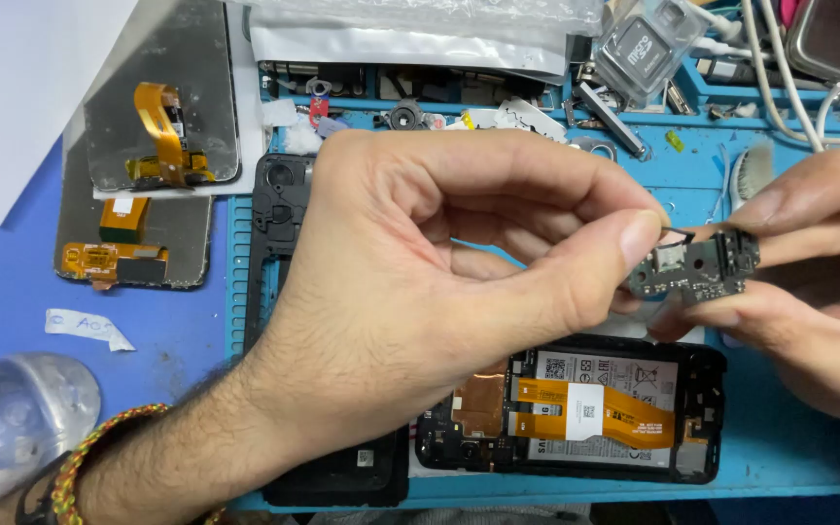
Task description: Cleaning and inspecting a mobile phone charging port daughterboard using tweezers and a cloth
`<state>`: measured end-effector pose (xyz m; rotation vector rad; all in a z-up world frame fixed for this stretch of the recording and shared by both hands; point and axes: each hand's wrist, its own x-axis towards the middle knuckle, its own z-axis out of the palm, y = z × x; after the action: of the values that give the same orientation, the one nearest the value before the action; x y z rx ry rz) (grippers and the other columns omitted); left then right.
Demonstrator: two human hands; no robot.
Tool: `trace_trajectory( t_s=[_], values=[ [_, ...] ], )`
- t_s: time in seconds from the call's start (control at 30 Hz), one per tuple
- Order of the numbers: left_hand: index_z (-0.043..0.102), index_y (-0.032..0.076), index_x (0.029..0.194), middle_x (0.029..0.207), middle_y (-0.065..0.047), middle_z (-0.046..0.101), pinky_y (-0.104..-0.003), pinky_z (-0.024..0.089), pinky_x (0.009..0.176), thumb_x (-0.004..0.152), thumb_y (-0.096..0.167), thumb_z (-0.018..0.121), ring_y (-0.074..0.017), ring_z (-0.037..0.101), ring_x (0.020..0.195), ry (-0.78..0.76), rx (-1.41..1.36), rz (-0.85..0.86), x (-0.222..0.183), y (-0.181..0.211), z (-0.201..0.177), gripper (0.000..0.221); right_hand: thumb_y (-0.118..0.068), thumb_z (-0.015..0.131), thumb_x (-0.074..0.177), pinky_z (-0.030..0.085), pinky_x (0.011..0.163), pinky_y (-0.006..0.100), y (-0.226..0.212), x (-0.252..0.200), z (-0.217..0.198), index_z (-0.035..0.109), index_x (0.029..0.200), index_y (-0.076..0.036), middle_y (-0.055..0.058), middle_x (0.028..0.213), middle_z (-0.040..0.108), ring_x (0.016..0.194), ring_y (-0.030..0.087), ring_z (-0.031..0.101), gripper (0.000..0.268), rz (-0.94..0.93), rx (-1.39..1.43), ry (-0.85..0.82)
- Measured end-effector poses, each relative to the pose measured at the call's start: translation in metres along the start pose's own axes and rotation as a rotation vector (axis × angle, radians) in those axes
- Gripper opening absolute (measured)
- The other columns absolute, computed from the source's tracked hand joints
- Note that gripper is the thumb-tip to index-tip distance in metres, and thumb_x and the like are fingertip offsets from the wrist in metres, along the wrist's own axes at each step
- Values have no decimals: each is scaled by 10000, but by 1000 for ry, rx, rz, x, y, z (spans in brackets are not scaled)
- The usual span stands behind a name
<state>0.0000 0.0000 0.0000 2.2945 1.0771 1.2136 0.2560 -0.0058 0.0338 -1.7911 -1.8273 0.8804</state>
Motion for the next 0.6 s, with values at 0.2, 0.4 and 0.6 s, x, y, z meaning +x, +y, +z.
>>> trace_trajectory(
  t_s=[0.2,0.4,0.6],
  values=[
    [658,30,1040,935,-106,727,-391,564,718,1035,-12,722,-258,697,786,-27,51,-6,-1,-1,2,77,-106,819,779,519,534,250,3,-2,0,501,1294,-32,105,933,804,766,193,825,610,16,-19,11],
    [645,38,1020,923,-104,710,-405,551,708,1027,-10,714,-268,682,781,-53,104,-8,-1,-3,3,84,-87,830,776,572,595,261,7,-1,1,482,1286,-21,113,937,802,799,190,819,621,-2,-25,11],
    [633,47,1001,911,-102,694,-419,539,699,1018,-7,706,-278,666,776,-78,158,-6,0,-4,4,93,-48,794,768,705,666,308,-2,2,4,448,1231,-47,147,968,808,682,246,861,578,-45,84,-19]
  ],
)
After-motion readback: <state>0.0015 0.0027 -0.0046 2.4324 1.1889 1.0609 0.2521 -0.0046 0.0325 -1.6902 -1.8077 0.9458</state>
